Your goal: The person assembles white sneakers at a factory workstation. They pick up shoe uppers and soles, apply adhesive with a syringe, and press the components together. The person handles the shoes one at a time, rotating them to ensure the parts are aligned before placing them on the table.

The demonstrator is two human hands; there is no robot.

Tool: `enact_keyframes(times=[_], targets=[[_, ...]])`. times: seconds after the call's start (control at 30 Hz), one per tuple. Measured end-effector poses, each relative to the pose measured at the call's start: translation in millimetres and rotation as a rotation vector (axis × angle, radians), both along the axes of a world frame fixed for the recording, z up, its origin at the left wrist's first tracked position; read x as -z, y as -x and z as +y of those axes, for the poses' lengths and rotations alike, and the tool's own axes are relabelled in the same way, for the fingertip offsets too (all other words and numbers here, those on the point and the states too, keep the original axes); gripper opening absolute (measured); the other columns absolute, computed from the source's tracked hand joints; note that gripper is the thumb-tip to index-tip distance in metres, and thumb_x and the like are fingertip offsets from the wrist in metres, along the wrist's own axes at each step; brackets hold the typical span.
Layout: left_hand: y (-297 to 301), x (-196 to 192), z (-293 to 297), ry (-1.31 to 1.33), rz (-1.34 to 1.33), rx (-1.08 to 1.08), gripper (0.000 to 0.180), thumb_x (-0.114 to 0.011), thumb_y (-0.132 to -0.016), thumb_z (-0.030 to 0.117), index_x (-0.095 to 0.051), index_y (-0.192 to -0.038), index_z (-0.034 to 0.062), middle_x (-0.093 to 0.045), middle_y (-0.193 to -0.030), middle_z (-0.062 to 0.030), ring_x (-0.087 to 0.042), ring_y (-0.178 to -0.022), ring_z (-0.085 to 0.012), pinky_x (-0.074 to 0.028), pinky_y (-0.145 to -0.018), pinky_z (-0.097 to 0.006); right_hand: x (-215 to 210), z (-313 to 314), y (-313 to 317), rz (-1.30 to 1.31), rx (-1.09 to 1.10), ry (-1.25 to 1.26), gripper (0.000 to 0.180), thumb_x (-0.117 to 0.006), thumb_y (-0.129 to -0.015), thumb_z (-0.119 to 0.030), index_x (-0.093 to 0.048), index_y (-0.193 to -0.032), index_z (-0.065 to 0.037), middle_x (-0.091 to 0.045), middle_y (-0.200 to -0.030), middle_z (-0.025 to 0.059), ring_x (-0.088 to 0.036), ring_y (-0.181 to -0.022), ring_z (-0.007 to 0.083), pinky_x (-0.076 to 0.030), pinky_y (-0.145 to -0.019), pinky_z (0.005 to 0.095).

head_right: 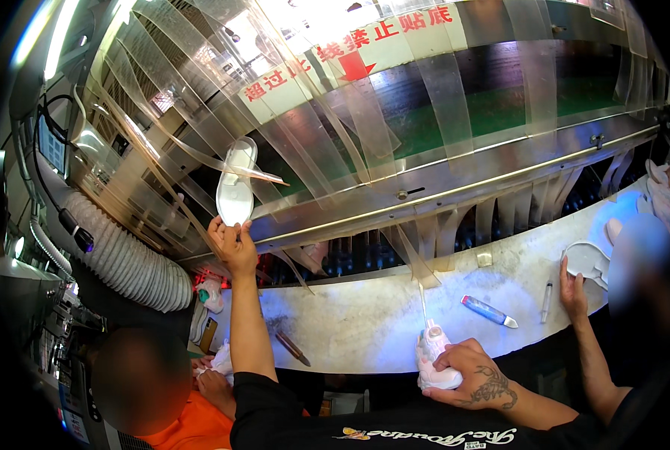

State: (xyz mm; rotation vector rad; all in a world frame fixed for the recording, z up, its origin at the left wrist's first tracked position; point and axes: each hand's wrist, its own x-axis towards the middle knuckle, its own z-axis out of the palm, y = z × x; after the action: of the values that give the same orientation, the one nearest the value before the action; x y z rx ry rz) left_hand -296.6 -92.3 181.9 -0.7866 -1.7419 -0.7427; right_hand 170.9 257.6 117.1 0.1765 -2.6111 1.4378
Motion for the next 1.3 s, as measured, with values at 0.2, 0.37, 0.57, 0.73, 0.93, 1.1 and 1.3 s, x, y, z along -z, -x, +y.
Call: enact_keyframes(times=[0.2,0.37,0.57,0.73,0.93,1.1,1.3], targets=[[3,1,-9,0.016,-0.007,-0.068,0.020,-0.088,-0.086,-0.001,-0.071,-0.094,-0.0041,-0.060,-0.135,-0.0241,-0.074,-0.104,-0.0319,-0.059,-0.087,-0.037,-4,-6,0,0.000,-0.011,-0.007,0.050,-0.102,-0.074,-0.037,-0.076,-0.106,-0.010,-0.074,-0.111,0.0075,-0.063,-0.112,0.0351,-0.054,-0.100,0.0430],[6,-44,-8,-0.001,-0.424,-0.323,0.055,-0.088,-0.091,0.018,-0.067,-0.139,0.0003,-0.063,-0.143,-0.0225,-0.070,-0.110,-0.0305,-0.058,-0.093,-0.038,1,-3,1,0.094,-0.046,-0.029,0.050,-0.102,-0.074,-0.033,-0.075,-0.108,-0.009,-0.073,-0.111,0.0097,-0.064,-0.109,0.0361,-0.054,-0.099,0.0441],[-132,1,77,-0.015,-0.622,-0.025,0.044,-0.084,-0.094,0.015,-0.069,-0.133,0.0037,-0.068,-0.135,-0.0130,-0.066,-0.099,-0.0243,-0.054,-0.086,-0.035,-9,-3,4,0.031,0.008,-0.035,0.050,-0.101,-0.075,-0.027,-0.072,-0.111,-0.007,-0.073,-0.114,0.0107,-0.065,-0.117,0.0390,-0.055,-0.102,0.0469],[-305,87,95,0.107,-0.893,0.634,0.045,-0.095,-0.083,0.020,-0.068,-0.113,0.0017,-0.070,-0.109,-0.0121,-0.067,-0.101,-0.0245,-0.055,-0.093,-0.037,-14,-3,7,-0.018,-0.012,-0.006,0.051,-0.101,-0.076,-0.024,-0.071,-0.114,-0.007,-0.072,-0.117,0.0101,-0.065,-0.122,0.0401,-0.055,-0.104,0.0486],[-399,139,122,-0.075,-0.977,0.737,0.055,-0.102,-0.074,0.020,-0.063,-0.109,0.0049,-0.066,-0.103,-0.0131,-0.066,-0.089,-0.0286,-0.056,-0.080,-0.038,-8,-6,4,-0.001,-0.002,-0.022,0.051,-0.101,-0.076,-0.023,-0.071,-0.114,-0.007,-0.072,-0.117,0.0085,-0.066,-0.121,0.0372,-0.053,-0.113,0.0481],[-412,150,128,-0.092,-1.050,0.678,0.046,-0.099,-0.078,0.014,-0.061,-0.103,0.0048,-0.064,-0.100,-0.0116,-0.063,-0.085,-0.0273,-0.054,-0.076,-0.037,-3,-1,2,0.014,-0.010,-0.029,0.050,-0.101,-0.077,-0.023,-0.072,-0.114,-0.005,-0.072,-0.116,0.0098,-0.068,-0.121,0.0369,-0.055,-0.112,0.0477],[-407,145,132,-0.038,-0.891,0.754,0.044,-0.098,-0.077,0.012,-0.061,-0.101,0.0049,-0.062,-0.100,-0.0129,-0.061,-0.092,-0.0318,-0.052,-0.081,-0.040,14,16,2,-0.080,0.147,0.175,0.046,-0.098,-0.082,-0.021,-0.074,-0.117,-0.002,-0.075,-0.121,0.0152,-0.071,-0.126,0.0331,-0.055,-0.111,0.0438]])
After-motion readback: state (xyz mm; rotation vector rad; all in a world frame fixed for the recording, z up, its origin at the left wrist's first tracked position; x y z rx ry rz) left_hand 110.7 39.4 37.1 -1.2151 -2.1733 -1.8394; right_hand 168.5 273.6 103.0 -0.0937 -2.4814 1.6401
